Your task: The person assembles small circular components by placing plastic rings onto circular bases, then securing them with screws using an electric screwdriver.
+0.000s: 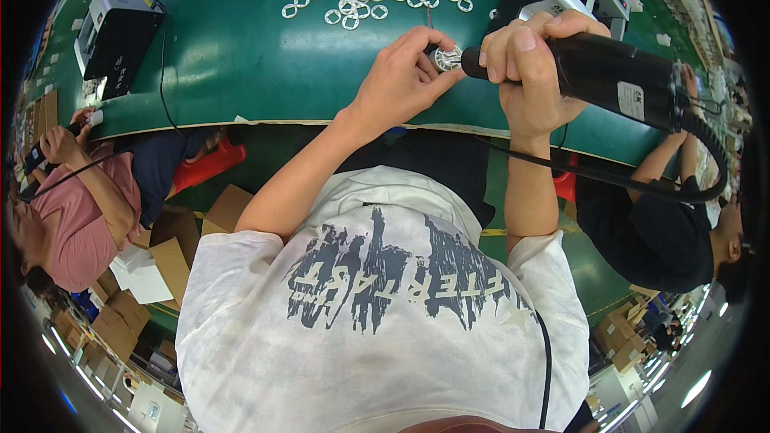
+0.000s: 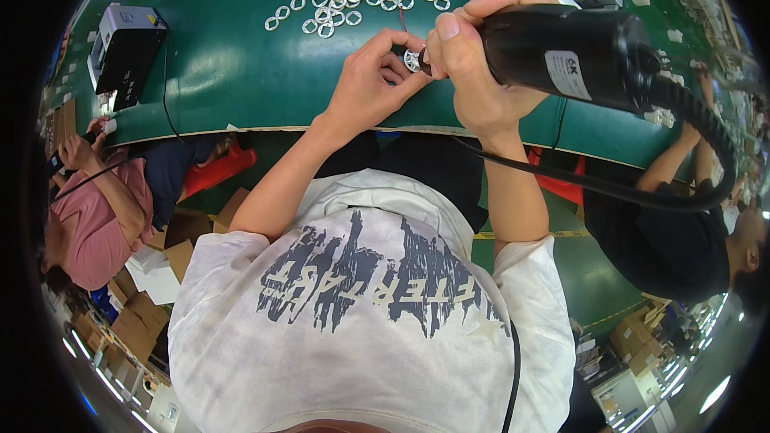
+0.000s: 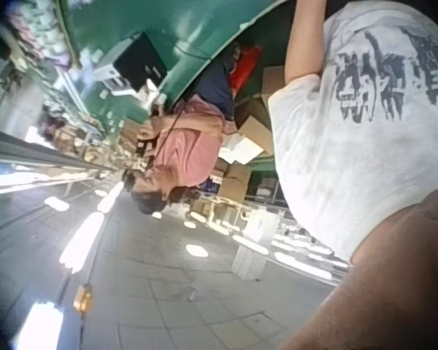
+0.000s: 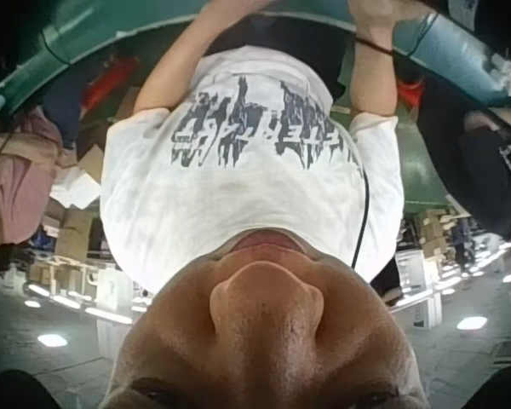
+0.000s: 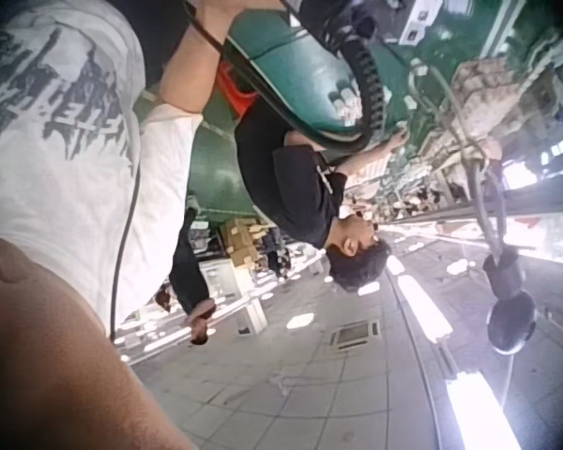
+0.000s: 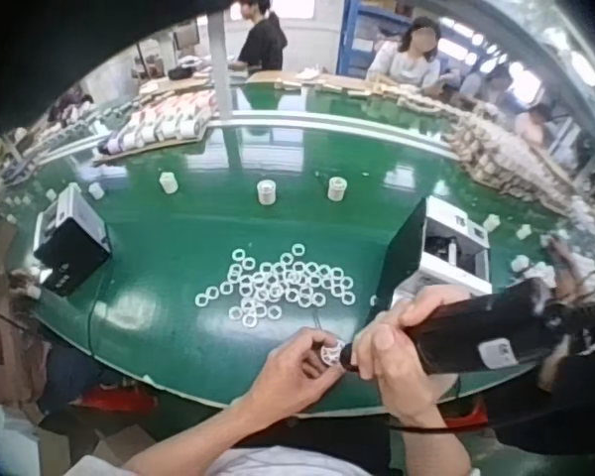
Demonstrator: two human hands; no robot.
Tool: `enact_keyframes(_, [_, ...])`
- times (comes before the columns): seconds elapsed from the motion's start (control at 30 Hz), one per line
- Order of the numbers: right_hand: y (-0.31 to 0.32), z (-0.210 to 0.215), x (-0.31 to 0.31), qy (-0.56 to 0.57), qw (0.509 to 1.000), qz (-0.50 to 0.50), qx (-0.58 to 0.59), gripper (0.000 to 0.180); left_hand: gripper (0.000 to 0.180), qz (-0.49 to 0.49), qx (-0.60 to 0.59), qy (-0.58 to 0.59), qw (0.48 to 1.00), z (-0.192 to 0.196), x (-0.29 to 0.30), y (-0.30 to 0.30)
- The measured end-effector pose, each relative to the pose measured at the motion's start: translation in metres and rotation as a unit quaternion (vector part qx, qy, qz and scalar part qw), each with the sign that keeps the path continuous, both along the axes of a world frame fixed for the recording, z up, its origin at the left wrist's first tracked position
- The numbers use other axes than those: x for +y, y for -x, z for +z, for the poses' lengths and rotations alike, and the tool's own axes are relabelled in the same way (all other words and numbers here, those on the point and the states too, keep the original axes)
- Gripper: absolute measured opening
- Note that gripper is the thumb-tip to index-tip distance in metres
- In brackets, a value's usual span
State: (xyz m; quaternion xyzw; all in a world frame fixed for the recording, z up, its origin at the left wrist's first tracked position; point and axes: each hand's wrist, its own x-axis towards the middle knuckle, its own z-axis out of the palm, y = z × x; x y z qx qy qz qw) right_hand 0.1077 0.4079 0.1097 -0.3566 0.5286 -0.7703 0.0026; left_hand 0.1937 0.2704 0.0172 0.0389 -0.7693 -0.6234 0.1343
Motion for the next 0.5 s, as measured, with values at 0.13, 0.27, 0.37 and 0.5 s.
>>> enact_keyframes(0.13, [0.003,-0.008,-0.007,0.062,0.998,0.022,-0.009,0.030,0.038,-0.003,-0.019,-0.002,1.000,-0.001,-0.001,-0.001])
enact_keyframes(0.27, [0.005,-0.014,-0.010,0.078,0.997,0.025,-0.009,0.032,0.038,-0.001,-0.002,-0.007,1.000,-0.003,0.001,0.001])
enact_keyframes(0.37, [0.004,-0.016,-0.013,0.083,0.995,0.017,-0.042,0.034,0.039,-0.008,-0.011,-0.003,1.000,0.001,-0.001,0.000])
enact_keyframes(0.5, [0.004,-0.012,-0.015,-0.066,0.995,0.027,0.066,0.028,0.040,-0.007,-0.020,-0.003,1.000,0.001,-0.004,-0.001])
